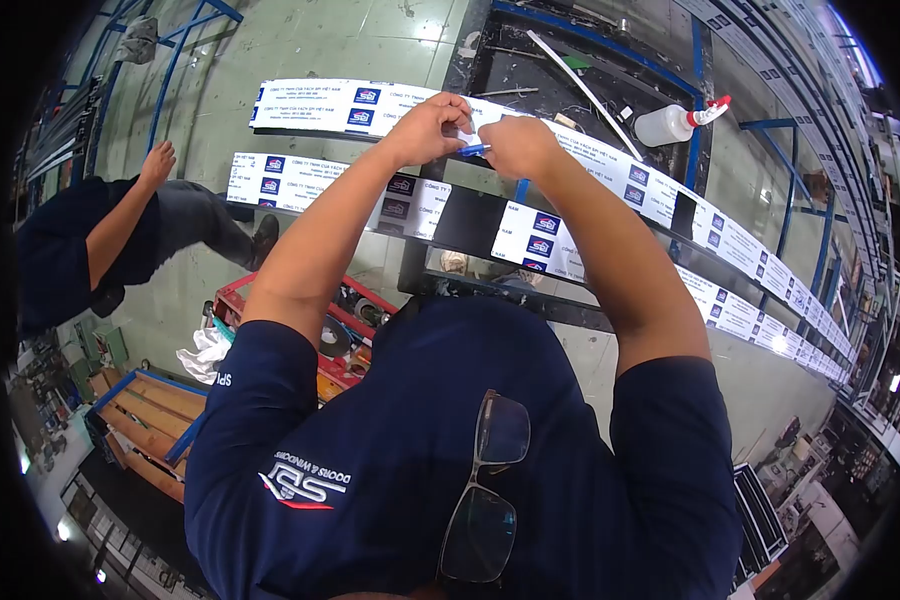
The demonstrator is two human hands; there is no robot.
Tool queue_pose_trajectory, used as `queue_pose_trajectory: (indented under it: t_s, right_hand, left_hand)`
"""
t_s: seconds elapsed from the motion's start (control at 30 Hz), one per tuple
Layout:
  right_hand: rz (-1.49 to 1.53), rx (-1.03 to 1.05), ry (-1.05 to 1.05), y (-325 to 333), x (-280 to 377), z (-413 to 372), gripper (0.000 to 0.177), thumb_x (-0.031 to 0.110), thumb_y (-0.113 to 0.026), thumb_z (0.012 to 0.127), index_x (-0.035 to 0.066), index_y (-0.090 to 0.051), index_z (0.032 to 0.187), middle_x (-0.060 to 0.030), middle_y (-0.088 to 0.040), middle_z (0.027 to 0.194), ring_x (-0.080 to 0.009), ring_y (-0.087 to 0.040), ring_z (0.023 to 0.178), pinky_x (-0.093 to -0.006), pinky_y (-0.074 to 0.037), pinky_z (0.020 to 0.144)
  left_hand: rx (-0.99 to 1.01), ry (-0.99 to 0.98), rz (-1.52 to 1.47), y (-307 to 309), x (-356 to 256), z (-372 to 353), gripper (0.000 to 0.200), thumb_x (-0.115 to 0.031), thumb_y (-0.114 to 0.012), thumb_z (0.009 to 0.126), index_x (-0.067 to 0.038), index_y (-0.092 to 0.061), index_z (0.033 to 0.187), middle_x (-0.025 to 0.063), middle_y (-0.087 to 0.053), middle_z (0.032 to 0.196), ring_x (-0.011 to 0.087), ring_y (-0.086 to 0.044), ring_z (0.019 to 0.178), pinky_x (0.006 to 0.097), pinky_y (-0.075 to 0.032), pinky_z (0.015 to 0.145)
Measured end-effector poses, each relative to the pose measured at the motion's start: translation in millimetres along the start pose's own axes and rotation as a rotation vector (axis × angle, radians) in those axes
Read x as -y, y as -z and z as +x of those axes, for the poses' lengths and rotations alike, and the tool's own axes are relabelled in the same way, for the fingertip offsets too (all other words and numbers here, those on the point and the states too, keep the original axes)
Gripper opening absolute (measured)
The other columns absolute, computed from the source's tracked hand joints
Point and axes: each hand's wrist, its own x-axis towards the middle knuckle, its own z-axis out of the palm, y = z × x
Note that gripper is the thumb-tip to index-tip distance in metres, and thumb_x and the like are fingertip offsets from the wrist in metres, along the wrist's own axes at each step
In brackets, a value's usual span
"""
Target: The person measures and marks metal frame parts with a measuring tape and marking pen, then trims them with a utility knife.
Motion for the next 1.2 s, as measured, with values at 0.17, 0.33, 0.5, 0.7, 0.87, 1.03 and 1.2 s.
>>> queue_pose_trajectory:
  t_s: [0.17,0.33,0.5,0.7,0.87,1.03,1.2]
  right_hand:
    - [-0.093,-0.030,0.110,-2,-2,3,0.023,0.019,-0.064,0.086,0.010,-0.072,0.107,-0.0169,-0.074,0.096,-0.0353,-0.071,0.093,-0.0461,-0.056,0.083]
    - [-0.097,-0.032,0.123,0,-1,-1,0.023,0.019,-0.065,0.086,0.009,-0.071,0.105,-0.0175,-0.073,0.095,-0.0359,-0.071,0.093,-0.0466,-0.056,0.083]
    - [-0.046,-0.114,0.073,-12,-7,0,0.019,0.023,-0.067,0.088,0.010,-0.069,0.102,-0.0172,-0.073,0.094,-0.0366,-0.071,0.092,-0.0472,-0.055,0.081]
    - [-0.047,-0.127,0.035,-9,-1,-4,0.020,0.024,-0.066,0.089,0.012,-0.070,0.104,-0.0166,-0.073,0.096,-0.0360,-0.071,0.094,-0.0468,-0.056,0.081]
    - [-0.107,-0.061,0.062,-7,3,1,0.032,0.021,-0.064,0.087,0.013,-0.070,0.117,-0.0165,-0.074,0.100,-0.0342,-0.072,0.094,-0.0454,-0.057,0.083]
    - [-0.113,-0.094,0.063,-12,7,-1,0.033,0.018,-0.063,0.086,0.013,-0.066,0.118,-0.0171,-0.074,0.095,-0.0353,-0.072,0.091,-0.0467,-0.058,0.081]
    - [0.132,-0.289,-0.010,-24,-15,-6,0.020,0.020,-0.065,0.088,0.012,-0.065,0.107,-0.0164,-0.073,0.094,-0.0372,-0.070,0.091,-0.0491,-0.055,0.080]
  left_hand:
    - [-0.018,-0.015,0.024,-1,2,1,0.024,-0.005,-0.083,0.072,-0.008,-0.072,0.094,0.0027,-0.059,0.120,0.0202,-0.063,0.107,0.0306,-0.053,0.093]
    - [-0.016,0.021,0.011,-2,0,1,0.025,-0.006,-0.084,0.071,-0.008,-0.072,0.093,0.0022,-0.060,0.119,0.0203,-0.063,0.106,0.0307,-0.053,0.092]
    - [-0.039,-0.027,0.041,-3,5,2,0.024,-0.005,-0.082,0.072,-0.008,-0.073,0.093,0.0026,-0.060,0.118,0.0198,-0.063,0.104,0.0306,-0.053,0.091]
    - [-0.075,-0.101,0.096,-8,15,5,0.024,-0.001,-0.080,0.071,-0.006,-0.072,0.093,0.0039,-0.060,0.117,0.0204,-0.063,0.103,0.0303,-0.053,0.091]
    - [-0.005,0.013,0.011,-4,4,4,0.028,0.001,-0.081,0.071,-0.006,-0.071,0.096,0.0036,-0.058,0.120,0.0180,-0.062,0.104,0.0300,-0.052,0.090]
    - [-0.026,-0.033,0.032,-4,7,7,0.026,0.000,-0.081,0.072,-0.006,-0.072,0.096,0.0038,-0.058,0.119,0.0179,-0.063,0.102,0.0296,-0.053,0.089]
    - [-0.024,-0.001,0.024,-3,5,6,0.025,-0.006,-0.083,0.071,-0.008,-0.072,0.094,0.0057,-0.059,0.120,0.0223,-0.063,0.107,0.0319,-0.051,0.094]
